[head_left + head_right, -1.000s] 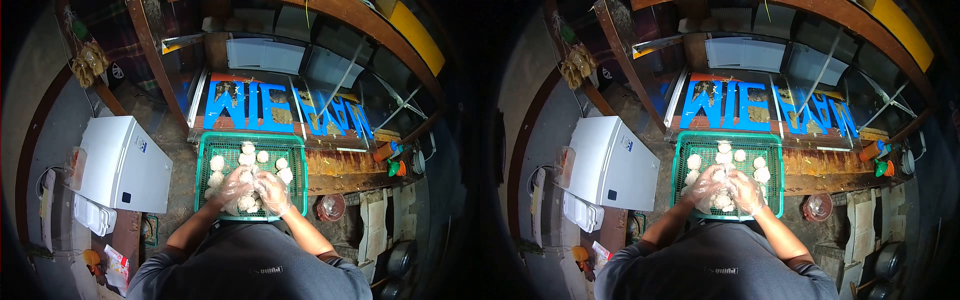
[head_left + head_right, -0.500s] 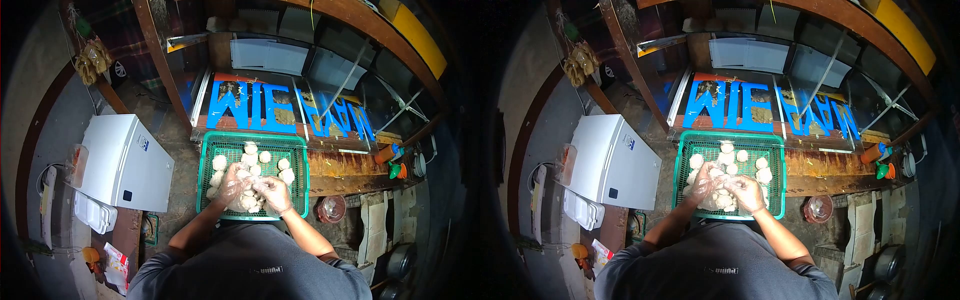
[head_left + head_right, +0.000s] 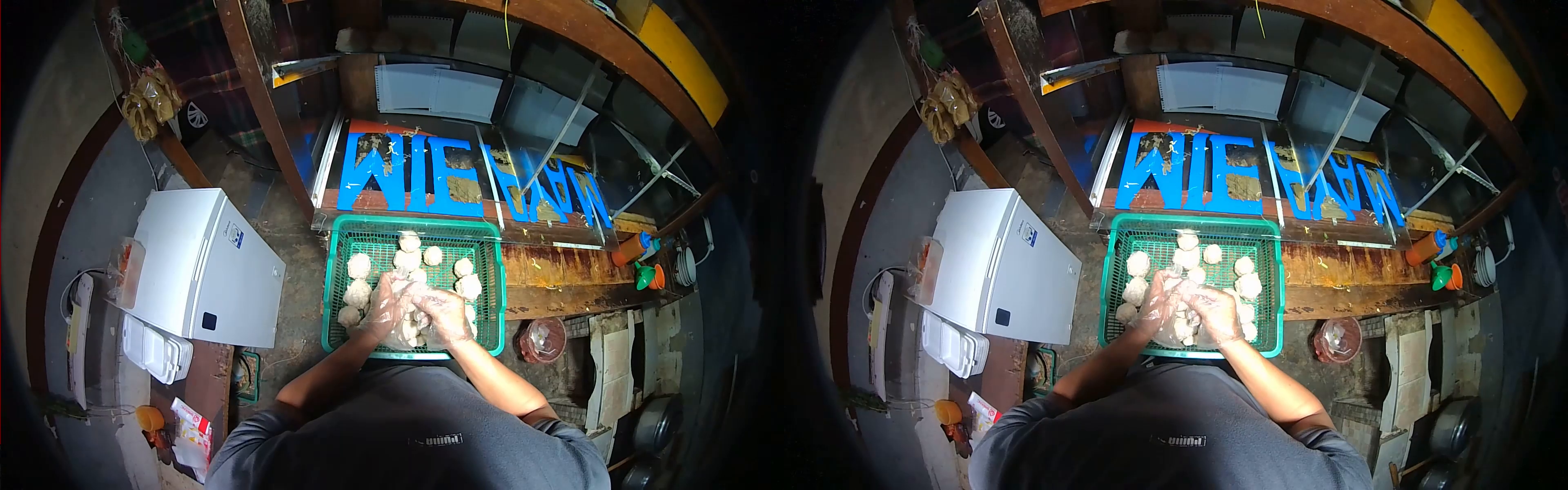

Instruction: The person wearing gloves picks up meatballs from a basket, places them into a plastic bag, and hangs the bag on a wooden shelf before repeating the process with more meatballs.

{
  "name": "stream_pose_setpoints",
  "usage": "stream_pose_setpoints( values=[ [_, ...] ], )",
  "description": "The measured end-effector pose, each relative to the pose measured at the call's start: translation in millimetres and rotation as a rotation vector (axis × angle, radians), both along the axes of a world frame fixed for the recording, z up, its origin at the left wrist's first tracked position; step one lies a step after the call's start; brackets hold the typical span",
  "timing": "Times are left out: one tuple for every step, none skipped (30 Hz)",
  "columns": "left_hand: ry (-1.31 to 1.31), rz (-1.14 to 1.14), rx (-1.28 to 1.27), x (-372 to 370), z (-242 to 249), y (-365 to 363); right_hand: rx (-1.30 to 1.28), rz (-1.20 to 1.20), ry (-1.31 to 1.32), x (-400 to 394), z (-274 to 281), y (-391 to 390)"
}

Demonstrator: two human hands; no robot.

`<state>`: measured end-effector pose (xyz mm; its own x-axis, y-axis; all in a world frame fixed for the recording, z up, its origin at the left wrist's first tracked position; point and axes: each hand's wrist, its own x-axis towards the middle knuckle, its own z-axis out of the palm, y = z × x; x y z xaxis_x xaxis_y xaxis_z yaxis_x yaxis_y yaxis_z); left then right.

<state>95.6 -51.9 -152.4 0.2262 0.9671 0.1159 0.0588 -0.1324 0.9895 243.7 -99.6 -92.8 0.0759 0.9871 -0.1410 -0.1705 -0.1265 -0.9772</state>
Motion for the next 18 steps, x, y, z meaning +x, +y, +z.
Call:
stream_pose_setpoints(
  values=[
    [0.000, 0.000, 0.000, 0, 1, 0, 0.000, 0.000, 0.000, 0, -3, 1],
    [0.011, 0.005, 0.042, 0, 1, 1, 0.019, -0.005, -0.021, 0, -6, 1],
    [0.022, 0.009, 0.084, 1, 6, 1, 0.038, -0.011, -0.042, -1, -6, 1],
    [0.021, 0.010, 0.083, 1, 10, -1, 0.037, -0.010, -0.043, -1, -6, 1],
    [0.001, 0.016, 0.068, 1, 15, -3, 0.042, -0.006, -0.048, -1, -6, 2],
    [-0.019, 0.021, 0.054, 2, 19, -4, 0.047, -0.002, -0.053, -1, -6, 2],
    [-0.020, 0.021, 0.055, 4, 13, -2, 0.048, -0.001, -0.054, -2, -6, 3],
    [-0.308, -0.035, -0.057, 6, 5, 1, 0.094, 0.005, -0.096, -3, -7, 2],
    [-0.596, -0.091, -0.171, 7, 7, 2, 0.140, 0.012, -0.137, -4, -6, 2],
    [-0.596, -0.091, -0.172, 8, 9, 0, 0.139, 0.012, -0.136, -4, -4, 1],
    [-0.592, -0.080, -0.189, 9, 11, -1, 0.185, 0.029, -0.203, -5, -2, 0],
    [-0.589, -0.069, -0.205, 10, 13, -2, 0.232, 0.048, -0.270, -5, 0, 0],
    [-0.590, -0.068, -0.205, 9, 12, -1, 0.232, 0.048, -0.271, -4, -1, -1],
    [-0.675, -0.094, -0.259, 8, 12, 0, 0.248, 0.054, -0.290, -4, -3, -1],
    [-0.758, -0.120, -0.312, 6, 7, 2, 0.265, 0.059, -0.308, -5, -2, -1],
    [-0.759, -0.119, -0.312, 6, 2, 5, 0.265, 0.061, -0.308, -5, 0, -2],
    [-0.721, -0.098, -0.288, 6, -4, 7, 0.169, 0.061, -0.228, -6, 2, -3],
    [-0.682, -0.077, -0.264, 5, -5, 8, 0.074, 0.061, -0.148, -6, 4, -4]
  ],
)
